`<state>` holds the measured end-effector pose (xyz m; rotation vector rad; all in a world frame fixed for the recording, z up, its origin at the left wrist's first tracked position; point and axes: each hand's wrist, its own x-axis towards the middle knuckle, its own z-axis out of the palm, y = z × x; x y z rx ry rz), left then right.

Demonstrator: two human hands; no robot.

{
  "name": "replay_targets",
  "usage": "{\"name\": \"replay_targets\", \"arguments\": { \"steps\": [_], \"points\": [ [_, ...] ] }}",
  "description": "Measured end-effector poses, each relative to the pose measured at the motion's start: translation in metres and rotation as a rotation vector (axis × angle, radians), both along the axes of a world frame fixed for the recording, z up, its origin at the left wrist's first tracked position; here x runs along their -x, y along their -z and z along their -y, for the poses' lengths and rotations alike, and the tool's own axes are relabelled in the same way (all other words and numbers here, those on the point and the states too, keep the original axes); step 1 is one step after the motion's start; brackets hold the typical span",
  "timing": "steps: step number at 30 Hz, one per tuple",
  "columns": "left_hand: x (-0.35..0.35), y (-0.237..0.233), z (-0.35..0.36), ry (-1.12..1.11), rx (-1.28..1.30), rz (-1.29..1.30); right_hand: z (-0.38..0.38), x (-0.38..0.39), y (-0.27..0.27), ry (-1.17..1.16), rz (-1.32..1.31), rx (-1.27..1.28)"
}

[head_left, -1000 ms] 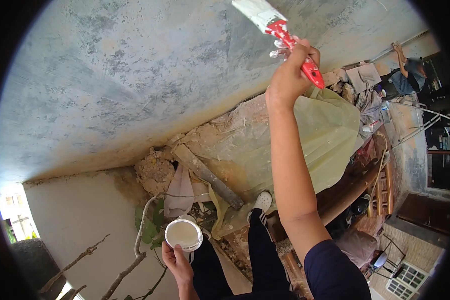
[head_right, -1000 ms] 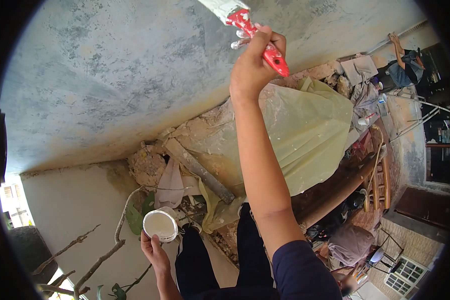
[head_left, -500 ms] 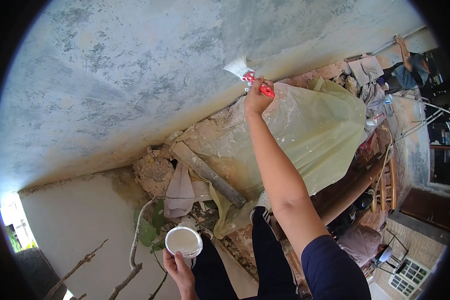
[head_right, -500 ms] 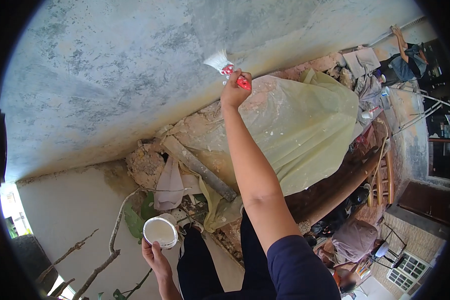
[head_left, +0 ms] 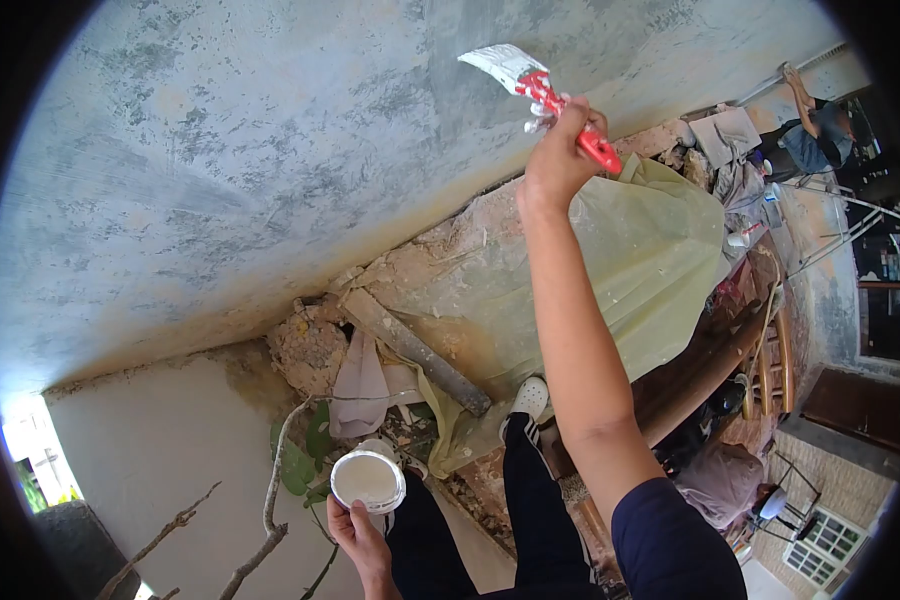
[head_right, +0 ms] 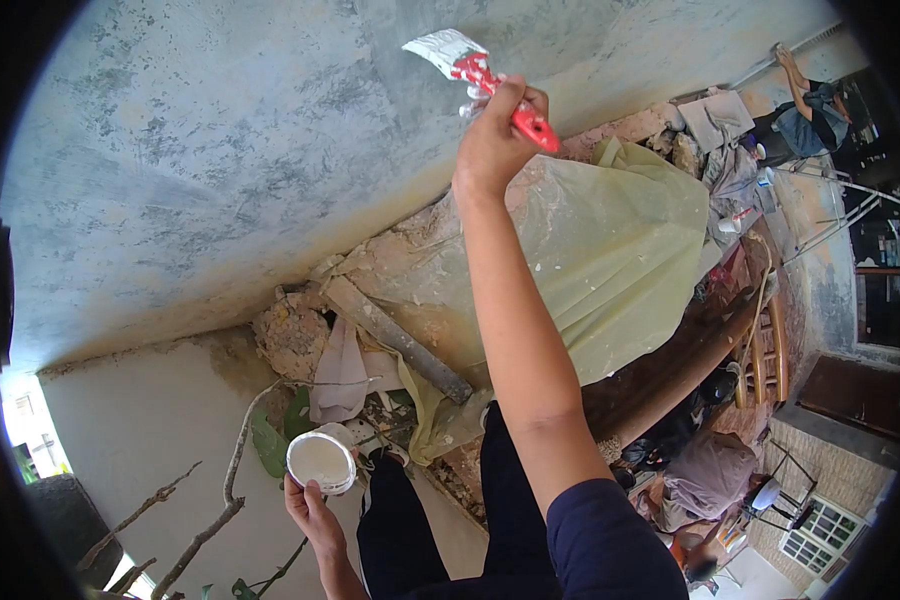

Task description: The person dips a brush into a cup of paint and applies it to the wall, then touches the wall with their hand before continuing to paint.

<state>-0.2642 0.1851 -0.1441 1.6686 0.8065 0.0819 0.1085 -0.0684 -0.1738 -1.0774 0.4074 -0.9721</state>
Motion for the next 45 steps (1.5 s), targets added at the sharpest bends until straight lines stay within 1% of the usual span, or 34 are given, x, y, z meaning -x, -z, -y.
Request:
{"name": "replay_targets", "arguments": {
  "steps": [2,5,6,7,8,11,13,14,16,18,20,21,22,23,24,26,27,29,30,32,34,38,40,41,42,44,45],
  "points": [
    [0.003,0.001,-0.004,0.019,0.023,-0.01,-0.003,0.003,0.007,0.011,-0.013,-0.036],
    [0.005,0.0,-0.005,0.033,0.043,-0.02,-0.013,0.001,0.063,0.005,-0.069,0.006],
    [0.004,-0.001,-0.004,0.031,0.047,-0.018,-0.016,-0.002,0.085,0.032,-0.113,0.122],
    [0.003,-0.001,-0.004,0.034,0.045,-0.012,-0.018,-0.005,0.094,0.059,-0.157,0.239],
    [0.003,-0.002,-0.004,0.025,0.041,-0.008,-0.017,-0.006,0.102,0.061,-0.154,0.236],
    [0.007,-0.003,-0.009,0.021,0.041,-0.012,-0.01,-0.005,0.097,0.093,-0.201,0.273],
    [0.007,-0.005,-0.01,0.026,0.046,-0.009,-0.007,-0.005,0.068,0.077,-0.281,0.247],
    [0.006,-0.006,-0.01,0.028,0.034,0.003,-0.006,-0.008,0.05,0.078,-0.271,0.249],
    [0.003,-0.011,-0.008,0.03,0.025,0.02,-0.004,-0.011,0.006,-0.023,-0.192,0.212],
    [0.001,-0.019,-0.005,0.03,0.031,0.021,-0.01,-0.005,-0.061,-0.147,-0.056,0.017],
    [0.0,-0.022,-0.005,0.029,0.033,0.036,-0.012,-0.002,-0.11,-0.084,0.094,0.058],
    [0.0,-0.024,-0.005,0.028,0.033,0.046,-0.014,0.001,-0.131,-0.085,0.097,0.056],
    [0.0,-0.024,-0.006,0.028,0.032,0.048,-0.014,0.005,-0.15,-0.081,0.198,0.043],
    [0.002,-0.023,-0.007,0.028,0.039,0.051,-0.014,0.008,-0.161,-0.076,0.299,0.031],
    [0.002,-0.023,-0.008,0.03,0.047,0.055,-0.013,0.01,-0.165,-0.076,0.302,0.031],
    [0.0,-0.023,-0.006,0.009,0.049,0.054,-0.011,0.012,-0.171,-0.039,0.361,0.137],
    [0.001,-0.023,-0.005,-0.011,0.049,0.047,-0.011,0.01,-0.168,-0.04,0.363,0.138],
    [0.003,-0.022,-0.008,0.01,0.055,0.049,-0.01,-0.002,-0.144,0.036,0.281,0.302],
    [0.005,-0.022,-0.01,0.032,0.061,0.051,-0.013,-0.007,-0.127,0.025,0.282,0.315],
    [0.006,-0.023,-0.01,0.051,0.02,0.075,-0.019,-0.003,-0.092,-0.034,0.108,0.233],
    [0.002,-0.027,-0.006,0.067,-0.021,0.101,-0.019,0.0,-0.045,0.023,-0.004,0.296],
    [-0.003,-0.045,-0.001,0.014,0.04,0.091,-0.024,0.018,0.012,0.031,-0.113,0.263],
    [-0.003,-0.045,-0.004,0.01,0.053,0.1,-0.027,0.024,0.015,0.049,-0.19,0.259],
    [0.002,-0.041,-0.009,0.039,0.04,0.104,-0.026,0.021,0.014,0.048,-0.183,0.259],
    [0.003,-0.039,-0.013,0.067,0.027,0.108,-0.027,0.021,0.004,0.01,-0.188,0.217],
    [0.001,-0.042,-0.012,0.049,0.007,0.124,-0.031,0.019,-0.032,-0.032,-0.191,0.177],
    [0.001,-0.044,-0.011,0.035,-0.011,0.13,-0.034,0.017,-0.066,-0.068,-0.123,0.122]
  ]
}}
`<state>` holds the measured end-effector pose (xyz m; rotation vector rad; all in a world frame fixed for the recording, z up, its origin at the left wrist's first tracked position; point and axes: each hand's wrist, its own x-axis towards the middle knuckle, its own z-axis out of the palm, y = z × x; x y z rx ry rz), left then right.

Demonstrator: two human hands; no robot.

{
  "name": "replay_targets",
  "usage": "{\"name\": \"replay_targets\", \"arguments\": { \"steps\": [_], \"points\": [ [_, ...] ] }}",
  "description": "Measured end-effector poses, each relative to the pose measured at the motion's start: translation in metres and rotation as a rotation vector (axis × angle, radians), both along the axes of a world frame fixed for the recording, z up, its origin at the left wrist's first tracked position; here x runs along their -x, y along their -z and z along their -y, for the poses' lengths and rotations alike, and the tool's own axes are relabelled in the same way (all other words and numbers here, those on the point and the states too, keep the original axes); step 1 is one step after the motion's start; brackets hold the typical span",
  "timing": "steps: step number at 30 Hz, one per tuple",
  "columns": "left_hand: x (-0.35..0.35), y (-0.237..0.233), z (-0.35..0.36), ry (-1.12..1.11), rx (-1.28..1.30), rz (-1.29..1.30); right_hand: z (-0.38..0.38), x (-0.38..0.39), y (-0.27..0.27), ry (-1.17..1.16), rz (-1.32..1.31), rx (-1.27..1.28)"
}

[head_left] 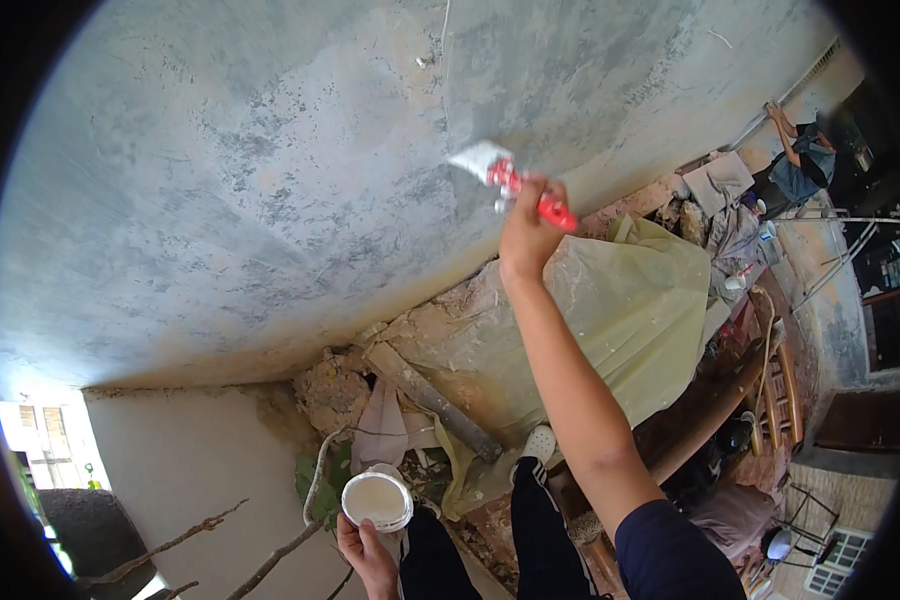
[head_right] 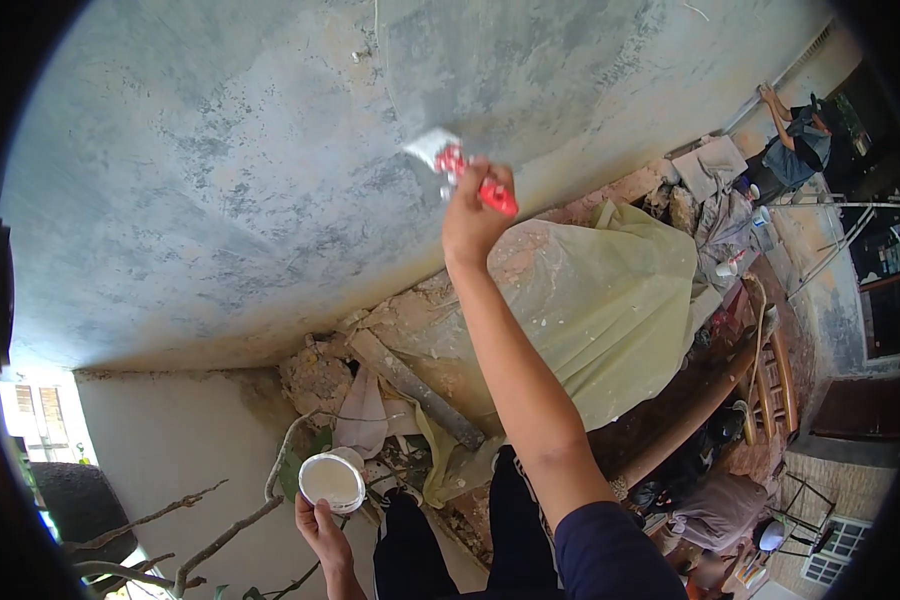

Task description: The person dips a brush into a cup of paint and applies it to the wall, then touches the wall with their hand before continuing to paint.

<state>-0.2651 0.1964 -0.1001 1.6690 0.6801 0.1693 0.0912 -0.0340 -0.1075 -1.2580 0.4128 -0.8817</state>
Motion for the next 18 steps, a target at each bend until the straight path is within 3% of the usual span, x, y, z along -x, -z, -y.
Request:
{"name": "replay_targets", "arguments": {
  "steps": [5,10,12,14,18],
  "points": [
    [-0.001,-0.002,-0.001,-0.058,0.026,-0.001,-0.001,-0.008,-0.112,-0.018,0.364,-0.053],
    [0.005,0.002,-0.006,-0.051,0.082,-0.006,0.007,-0.001,-0.162,0.005,0.585,0.052],
    [0.004,0.001,-0.004,-0.057,0.073,0.016,0.005,-0.001,-0.163,0.036,0.641,0.144],
    [0.002,-0.003,-0.002,-0.056,0.064,0.025,-0.005,-0.008,-0.146,-0.021,0.497,0.109],
    [0.006,0.0,-0.005,-0.017,0.022,0.054,-0.008,-0.02,-0.072,-0.019,0.39,0.19]
  ]
}}
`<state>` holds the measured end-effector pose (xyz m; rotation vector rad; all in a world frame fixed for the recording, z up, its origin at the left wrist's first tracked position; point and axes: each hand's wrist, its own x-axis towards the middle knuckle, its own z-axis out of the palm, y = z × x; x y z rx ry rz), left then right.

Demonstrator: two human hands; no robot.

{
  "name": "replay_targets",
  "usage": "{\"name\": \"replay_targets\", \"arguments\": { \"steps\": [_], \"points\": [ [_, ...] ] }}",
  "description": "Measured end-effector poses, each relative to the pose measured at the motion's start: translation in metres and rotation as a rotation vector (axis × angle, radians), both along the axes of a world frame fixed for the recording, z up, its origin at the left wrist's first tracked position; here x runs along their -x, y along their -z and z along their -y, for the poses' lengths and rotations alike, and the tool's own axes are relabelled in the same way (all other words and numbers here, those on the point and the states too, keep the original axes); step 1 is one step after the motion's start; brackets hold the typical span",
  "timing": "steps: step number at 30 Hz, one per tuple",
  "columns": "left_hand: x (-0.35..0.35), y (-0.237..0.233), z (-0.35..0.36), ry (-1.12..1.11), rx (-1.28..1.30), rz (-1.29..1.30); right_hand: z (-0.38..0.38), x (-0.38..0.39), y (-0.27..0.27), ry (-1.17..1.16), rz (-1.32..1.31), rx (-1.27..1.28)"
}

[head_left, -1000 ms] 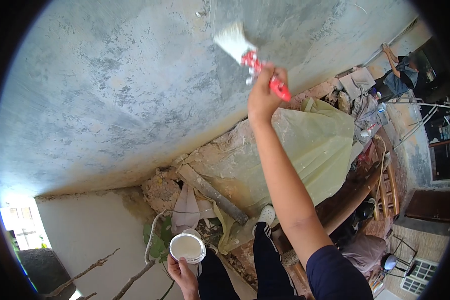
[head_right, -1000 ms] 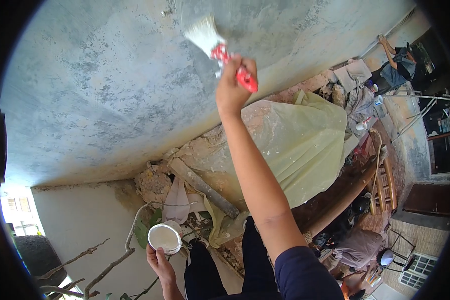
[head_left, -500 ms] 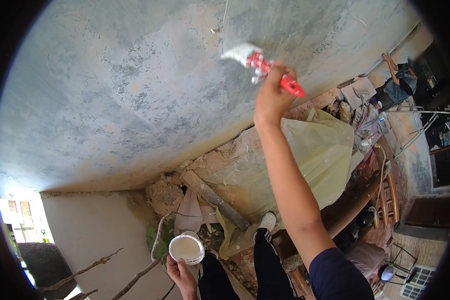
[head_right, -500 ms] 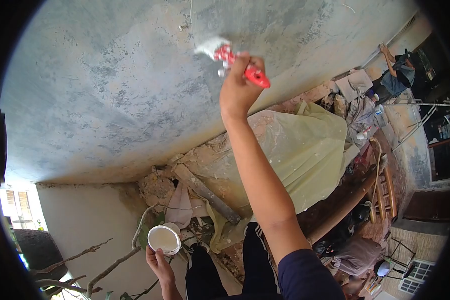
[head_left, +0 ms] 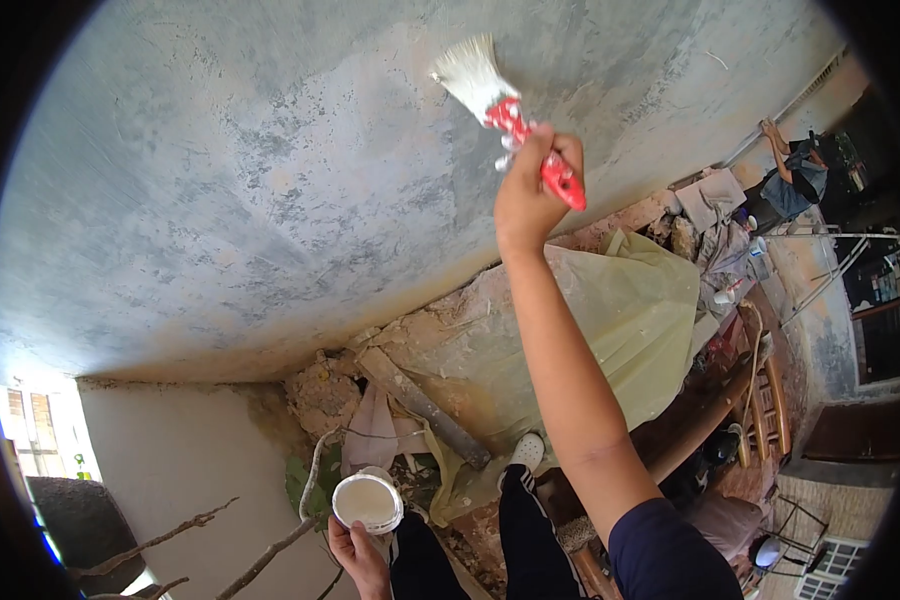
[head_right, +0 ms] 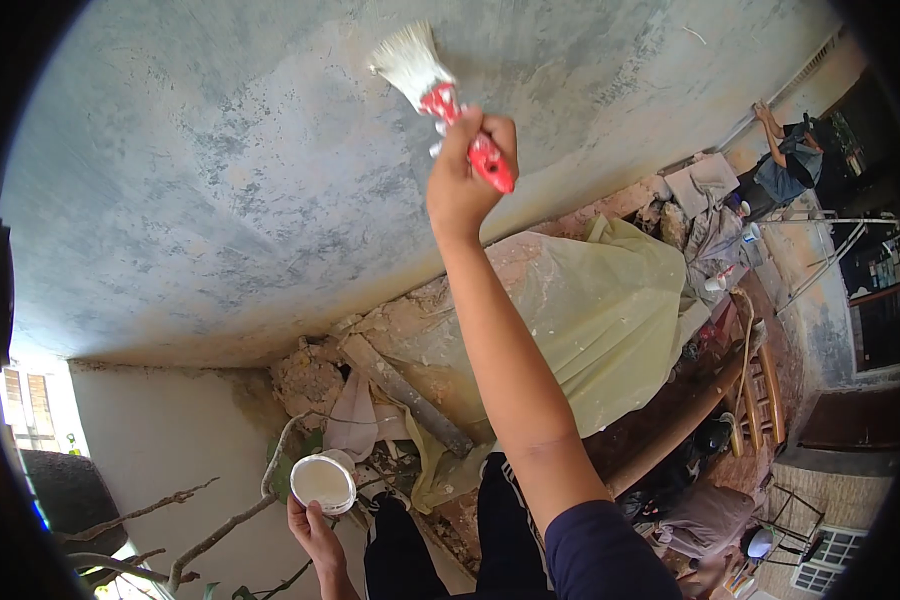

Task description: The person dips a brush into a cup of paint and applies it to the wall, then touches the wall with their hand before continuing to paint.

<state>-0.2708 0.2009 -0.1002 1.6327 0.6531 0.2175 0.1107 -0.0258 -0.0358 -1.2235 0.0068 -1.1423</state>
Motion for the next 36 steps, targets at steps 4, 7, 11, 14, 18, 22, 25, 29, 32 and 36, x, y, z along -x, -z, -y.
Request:
{"name": "replay_targets", "arguments": {
  "steps": [4,7,11,14,18,22,25,29,32,36],
  "points": [
    [0.012,0.007,-0.01,0.015,0.044,-0.055,0.006,0.01,0.042,0.156,-0.132,0.024],
    [0.006,0.001,-0.006,-0.001,-0.008,-0.02,0.008,0.022,0.022,0.108,-0.086,-0.125],
    [0.004,-0.004,-0.002,-0.048,0.001,-0.036,0.009,0.019,-0.038,0.057,0.054,-0.217],
    [0.004,-0.003,0.0,-0.051,0.006,-0.029,0.01,0.003,-0.043,0.106,0.158,-0.144],
    [0.001,-0.006,0.003,-0.032,0.02,-0.029,0.0,0.0,0.001,0.063,-0.024,-0.163],
    [0.006,0.002,-0.002,0.004,-0.032,-0.05,-0.002,0.003,0.083,0.133,-0.216,-0.141],
    [0.014,0.012,-0.01,-0.003,-0.009,-0.034,0.003,0.007,0.11,0.207,-0.303,-0.16],
    [0.015,0.011,-0.015,0.01,-0.03,-0.021,0.01,0.014,0.058,0.081,-0.327,-0.364],
    [0.012,0.008,-0.012,-0.013,-0.011,-0.028,0.015,0.011,-0.023,0.004,-0.227,-0.336],
    [-0.001,-0.011,0.0,-0.053,0.034,-0.022,0.016,0.009,-0.107,-0.05,-0.015,-0.332]
  ]
}}
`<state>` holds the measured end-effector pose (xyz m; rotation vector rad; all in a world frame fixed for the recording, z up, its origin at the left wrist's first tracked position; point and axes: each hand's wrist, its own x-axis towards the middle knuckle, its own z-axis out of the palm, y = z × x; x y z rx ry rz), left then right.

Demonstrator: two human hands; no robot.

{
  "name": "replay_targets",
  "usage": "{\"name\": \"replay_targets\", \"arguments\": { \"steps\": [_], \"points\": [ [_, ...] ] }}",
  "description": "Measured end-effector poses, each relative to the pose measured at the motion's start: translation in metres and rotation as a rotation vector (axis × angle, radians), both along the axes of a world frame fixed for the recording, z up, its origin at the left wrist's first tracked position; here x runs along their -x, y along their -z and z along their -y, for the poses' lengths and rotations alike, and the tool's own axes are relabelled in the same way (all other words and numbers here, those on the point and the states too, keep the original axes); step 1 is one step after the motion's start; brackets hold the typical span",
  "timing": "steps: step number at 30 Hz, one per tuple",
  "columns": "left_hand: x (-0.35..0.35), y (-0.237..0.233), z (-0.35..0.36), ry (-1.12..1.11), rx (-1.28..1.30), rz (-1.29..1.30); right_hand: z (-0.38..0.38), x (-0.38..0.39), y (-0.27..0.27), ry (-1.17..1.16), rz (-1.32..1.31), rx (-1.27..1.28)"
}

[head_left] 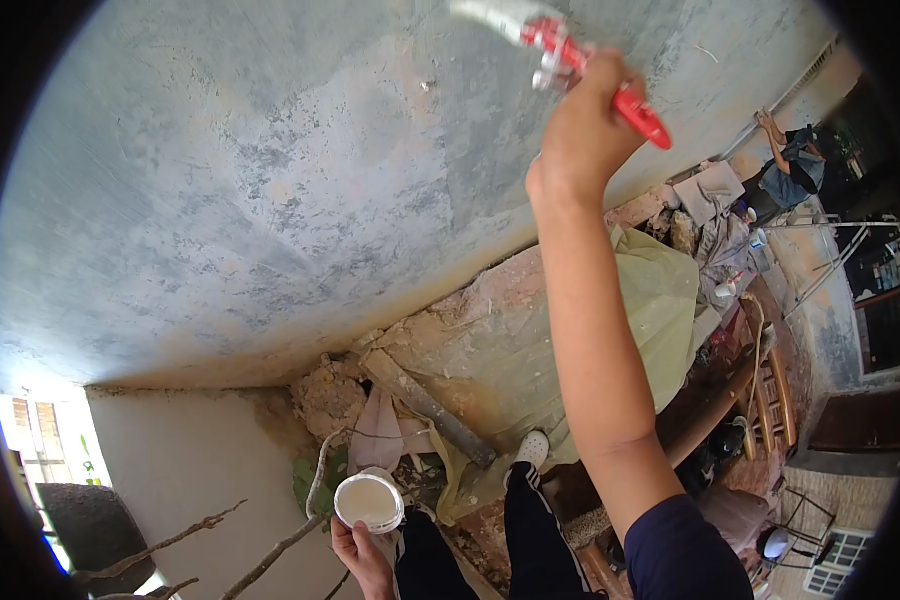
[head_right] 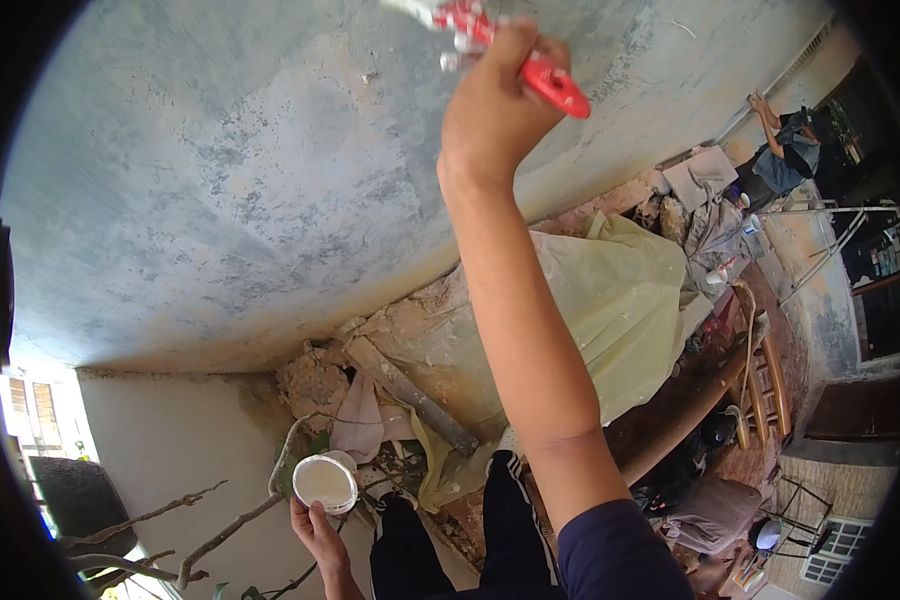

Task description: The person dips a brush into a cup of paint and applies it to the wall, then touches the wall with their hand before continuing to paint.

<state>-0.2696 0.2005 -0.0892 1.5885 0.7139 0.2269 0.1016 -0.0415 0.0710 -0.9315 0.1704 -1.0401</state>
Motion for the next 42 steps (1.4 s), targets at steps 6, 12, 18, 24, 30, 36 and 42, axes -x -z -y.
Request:
{"name": "replay_targets", "arguments": {
  "steps": [6,12,18,24,30,36,42],
  "points": [
    [-0.002,-0.001,0.003,0.061,-0.017,-0.004,-0.003,-0.009,0.003,0.056,0.215,0.134],
    [0.006,0.01,-0.006,0.068,-0.048,-0.01,-0.003,-0.009,0.143,0.146,-0.195,0.249],
    [0.005,0.006,-0.008,0.054,-0.027,-0.027,0.002,-0.004,0.245,0.251,-0.431,0.278],
    [0.003,0.005,-0.005,0.089,-0.037,0.0,0.033,-0.019,0.184,0.166,-0.526,0.245],
    [-0.005,-0.001,0.005,0.036,-0.002,-0.023,0.052,-0.019,0.029,0.084,-0.094,0.079],
    [-0.004,0.004,0.005,0.083,-0.03,-0.013,0.051,-0.023,0.053,0.065,-0.095,0.046],
    [-0.005,0.003,0.003,0.09,-0.036,-0.006,0.048,-0.035,0.212,0.236,-0.257,0.209]
  ]
}}
